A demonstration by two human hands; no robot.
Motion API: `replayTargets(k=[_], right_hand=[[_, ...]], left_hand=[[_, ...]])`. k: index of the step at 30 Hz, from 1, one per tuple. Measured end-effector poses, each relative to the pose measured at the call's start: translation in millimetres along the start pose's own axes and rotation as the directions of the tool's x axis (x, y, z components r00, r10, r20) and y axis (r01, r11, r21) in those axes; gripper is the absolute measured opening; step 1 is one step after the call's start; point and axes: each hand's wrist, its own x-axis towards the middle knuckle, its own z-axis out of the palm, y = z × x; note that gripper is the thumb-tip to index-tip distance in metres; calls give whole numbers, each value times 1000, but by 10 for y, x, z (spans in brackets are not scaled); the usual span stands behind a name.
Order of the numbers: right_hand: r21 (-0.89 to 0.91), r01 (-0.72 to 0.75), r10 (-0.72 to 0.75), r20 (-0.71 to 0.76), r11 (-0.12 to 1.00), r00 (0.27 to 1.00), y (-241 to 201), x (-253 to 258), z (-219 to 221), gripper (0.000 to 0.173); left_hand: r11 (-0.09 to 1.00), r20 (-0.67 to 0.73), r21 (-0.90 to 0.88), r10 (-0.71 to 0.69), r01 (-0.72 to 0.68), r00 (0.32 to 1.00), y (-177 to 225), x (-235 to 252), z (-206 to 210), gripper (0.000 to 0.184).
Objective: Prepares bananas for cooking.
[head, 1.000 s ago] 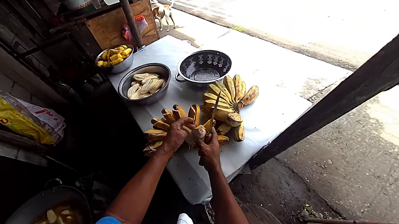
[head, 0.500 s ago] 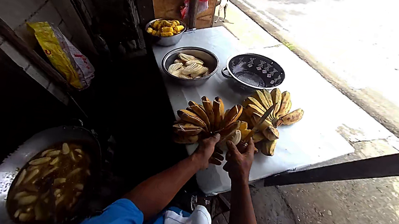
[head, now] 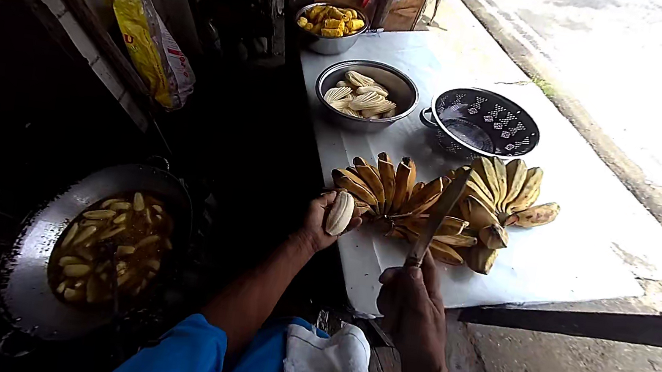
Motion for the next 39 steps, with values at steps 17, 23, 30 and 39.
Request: replayTargets(k=[17,23,30,39], right_hand=[[-862,87,91,152,499,984,452,-215,276,52],[-875,80,54,120,478,991,445,343,359,49],[-852,101,42,143,513,989,451,151,300,50],[-828,97,39,143,553,989,413,171,302,49]], left_hand=[[974,-128,104,212,-199,969,254,114,16,34],[970,-14,130,207,-203,978,-7,-59,117,33],[949,-20,146,285,-279,958,124,-121,168,30],[961,-25,127,252,-247,967,231,22,224,31]])
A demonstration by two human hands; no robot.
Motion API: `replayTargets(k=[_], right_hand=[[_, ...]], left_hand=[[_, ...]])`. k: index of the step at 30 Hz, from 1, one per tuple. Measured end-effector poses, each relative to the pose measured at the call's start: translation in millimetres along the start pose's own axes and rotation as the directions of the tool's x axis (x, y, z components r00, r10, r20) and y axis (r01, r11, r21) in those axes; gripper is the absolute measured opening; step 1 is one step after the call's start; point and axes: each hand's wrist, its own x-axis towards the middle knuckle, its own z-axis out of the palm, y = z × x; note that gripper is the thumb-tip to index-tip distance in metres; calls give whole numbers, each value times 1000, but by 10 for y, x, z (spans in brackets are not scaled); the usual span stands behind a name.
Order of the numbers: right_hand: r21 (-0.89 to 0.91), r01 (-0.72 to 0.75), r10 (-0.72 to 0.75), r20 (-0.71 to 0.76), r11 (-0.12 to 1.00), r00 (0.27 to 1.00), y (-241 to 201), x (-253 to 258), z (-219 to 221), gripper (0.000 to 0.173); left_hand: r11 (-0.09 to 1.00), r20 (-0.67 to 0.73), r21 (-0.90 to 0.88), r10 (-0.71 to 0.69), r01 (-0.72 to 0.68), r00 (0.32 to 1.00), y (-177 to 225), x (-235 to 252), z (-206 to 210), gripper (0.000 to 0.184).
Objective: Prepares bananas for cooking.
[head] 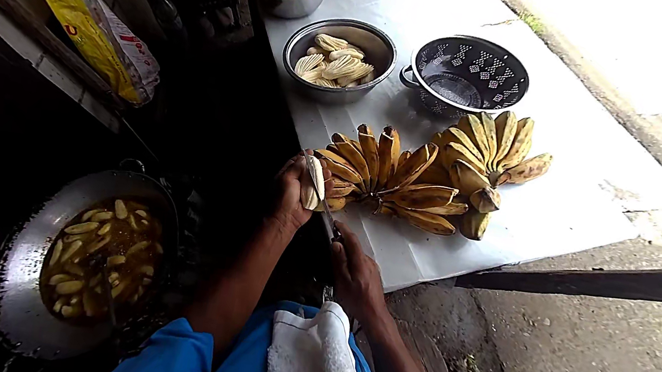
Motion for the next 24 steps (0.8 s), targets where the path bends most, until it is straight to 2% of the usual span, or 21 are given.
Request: replayTargets(k=[5,7,11,13,18,24], right_hand=[[16,17,-17,8,1000,1000,-52,-401,-2,51],[2,9,-9,14,1000,1000,-77,-304,1,51],[-53,-9,8,-14,999,1000,-119,149,-11,49],[-57,-6,4,-39,998,999,-100,208,4,48],[-33,-16,15,-24,999,1000,-18,-87,53,52],[-52,-25,22,-68,998,997,-24,341,12,48]], left_hand=[[1000,-113,-16,25,-27,993,143,185,9,32],[1000,-97,-4,22,-23,995,120,140,32,32],[1000,49,20,5,-6,999,-86,-81,51,32],[1000,42,9,-7,7,999,-128,-144,86,30],[999,-22,31,34,-33,999,-15,-158,71,29],[998,40,54,40,-42,998,-145,-236,131,28]])
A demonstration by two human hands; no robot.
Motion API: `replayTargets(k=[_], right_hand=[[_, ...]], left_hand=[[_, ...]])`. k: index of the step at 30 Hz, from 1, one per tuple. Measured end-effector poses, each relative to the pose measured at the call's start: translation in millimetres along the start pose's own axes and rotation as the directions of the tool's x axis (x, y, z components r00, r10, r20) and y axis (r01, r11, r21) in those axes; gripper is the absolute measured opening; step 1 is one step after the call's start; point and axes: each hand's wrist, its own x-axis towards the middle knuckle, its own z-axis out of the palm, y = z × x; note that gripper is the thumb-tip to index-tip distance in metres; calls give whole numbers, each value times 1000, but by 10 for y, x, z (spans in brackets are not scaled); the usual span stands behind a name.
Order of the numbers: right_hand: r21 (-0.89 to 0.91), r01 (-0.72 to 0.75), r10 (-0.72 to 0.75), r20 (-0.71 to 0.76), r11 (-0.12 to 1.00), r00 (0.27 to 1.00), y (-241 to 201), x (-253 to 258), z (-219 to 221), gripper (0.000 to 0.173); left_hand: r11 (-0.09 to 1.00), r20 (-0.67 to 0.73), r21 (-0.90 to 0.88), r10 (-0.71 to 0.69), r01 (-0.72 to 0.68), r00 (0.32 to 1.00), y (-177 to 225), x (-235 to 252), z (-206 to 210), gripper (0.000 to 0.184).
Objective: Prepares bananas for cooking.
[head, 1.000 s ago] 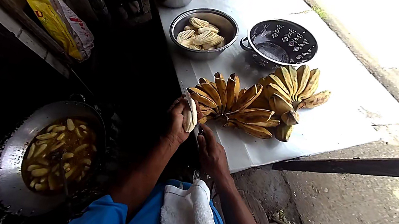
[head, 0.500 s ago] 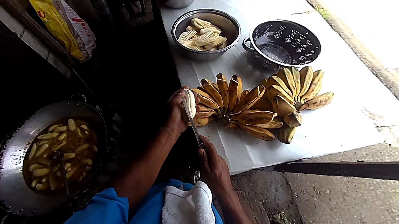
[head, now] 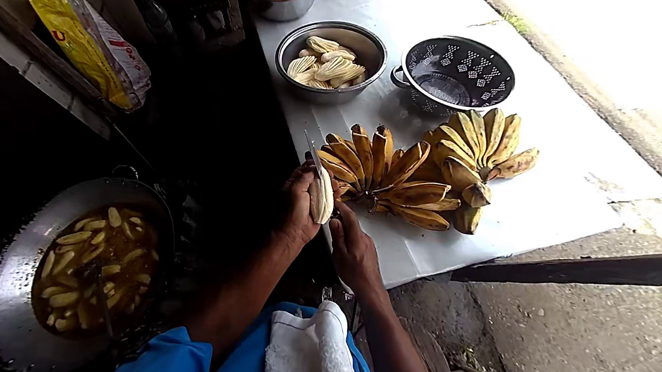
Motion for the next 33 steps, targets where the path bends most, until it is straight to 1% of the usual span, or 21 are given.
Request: replayTargets(k=[2,5,8,11,13,17,18,19,21,23,25,28,30,33], right_hand=[[7,-2,2,-1,1000,1000,-16,-29,-6,47],[48,0,-1,30,999,1000,-34,-320,-39,49],[100,15,-19,40,995,999,-85,-664,-74,51],[97,17,-23,55,995,998,-115,-805,-86,53],[78,8,-13,63,997,998,-129,-714,-77,51],[38,11,-13,47,999,999,-140,-275,-69,48],[36,14,-16,43,999,999,-125,-207,-72,48],[36,14,-15,43,999,999,-113,-189,-73,47],[35,1,-3,55,999,998,-83,-311,-61,48],[50,-4,1,58,999,998,-40,-498,-43,51],[51,-10,7,64,999,998,-21,-555,-35,51],[24,-17,16,36,1000,999,-23,-318,-32,49],[22,-15,15,12,1000,1000,-23,-147,-44,47],[54,-13,12,17,998,1000,-38,-235,-57,46]], left_hand=[[1000,-11,-3,-25,25,1000,63,25,29,27],[998,-16,-50,-47,47,999,169,189,-21,28],[994,-93,-95,-54,46,994,240,373,-68,33],[997,-161,-70,-46,35,986,314,391,-40,33],[997,-138,-61,-47,39,989,294,359,-37,33],[997,11,-27,-68,68,998,106,148,-31,33],[996,27,-24,-83,84,996,76,90,-16,31],[995,22,-32,-96,97,995,65,58,-4,30],[995,5,-36,-94,94,996,90,34,-15,29],[998,-14,-18,-60,60,998,155,22,-31,31],[1000,-31,-5,-30,30,999,177,3,-39,31],[999,-15,-2,-34,34,999,98,-90,10,27],[999,7,4,-38,38,999,43,-129,51,31],[997,2,-54,-52,52,999,96,-15,65,28]])
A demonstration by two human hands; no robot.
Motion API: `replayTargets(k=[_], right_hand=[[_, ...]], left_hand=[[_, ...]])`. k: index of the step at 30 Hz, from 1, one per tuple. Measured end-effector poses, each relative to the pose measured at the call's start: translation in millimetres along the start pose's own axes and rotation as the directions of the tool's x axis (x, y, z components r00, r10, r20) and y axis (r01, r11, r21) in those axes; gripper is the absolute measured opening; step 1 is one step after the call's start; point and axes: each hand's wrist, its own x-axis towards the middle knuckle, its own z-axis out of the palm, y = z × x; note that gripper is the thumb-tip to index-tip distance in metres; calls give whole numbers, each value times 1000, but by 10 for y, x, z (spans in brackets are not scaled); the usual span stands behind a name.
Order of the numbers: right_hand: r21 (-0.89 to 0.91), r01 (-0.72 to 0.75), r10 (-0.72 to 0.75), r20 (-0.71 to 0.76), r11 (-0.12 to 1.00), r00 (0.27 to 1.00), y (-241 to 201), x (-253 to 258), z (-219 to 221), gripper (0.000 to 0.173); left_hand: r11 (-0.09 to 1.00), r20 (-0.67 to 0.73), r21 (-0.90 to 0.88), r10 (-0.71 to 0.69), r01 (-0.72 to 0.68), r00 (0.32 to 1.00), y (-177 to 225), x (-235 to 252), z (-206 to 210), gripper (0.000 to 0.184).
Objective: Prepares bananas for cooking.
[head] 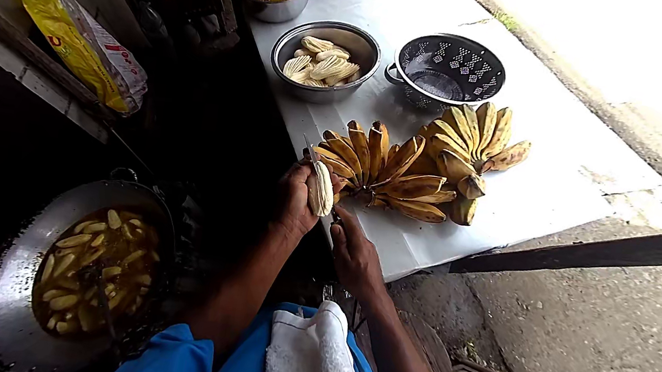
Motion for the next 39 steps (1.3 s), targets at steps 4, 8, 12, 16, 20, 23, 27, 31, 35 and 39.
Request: replayTargets(k=[4,8,12,16,20,23,27,31,35,39], right_hand=[[92,20,-24,48,996,999,-56,-527,-50,49],[78,19,-24,67,997,997,-118,-726,-62,53],[18,20,-20,35,1000,999,-118,-365,-35,50],[-27,17,-18,-14,999,1000,-79,-124,-14,47],[25,16,-17,17,1000,1000,-3,-403,21,50],[25,7,-8,33,1000,999,28,-318,27,50],[14,0,0,-12,1000,1000,33,60,11,45],[60,-4,2,34,998,999,-7,-168,-20,47],[134,19,-28,66,991,997,-110,-610,-76,50],[129,22,-31,70,991,997,-102,-629,-64,52]], left_hand=[[999,-67,-35,0,-2,998,146,242,-85,31],[1000,-145,-11,4,-5,989,229,253,-63,32],[1000,-24,-15,-10,9,1000,38,120,-58,31],[998,-2,-2,-55,55,998,-77,-100,8,28],[1000,-10,4,-23,23,1000,18,-79,-59,29],[1000,-10,23,7,-7,1000,-19,-103,-89,28],[999,-26,49,-3,4,1000,-86,-159,20,31],[998,-44,-43,-37,36,998,30,97,-5,26],[997,-128,-57,-56,49,990,175,286,-62,31],[996,-142,-64,-76,67,987,190,285,-34,30]])
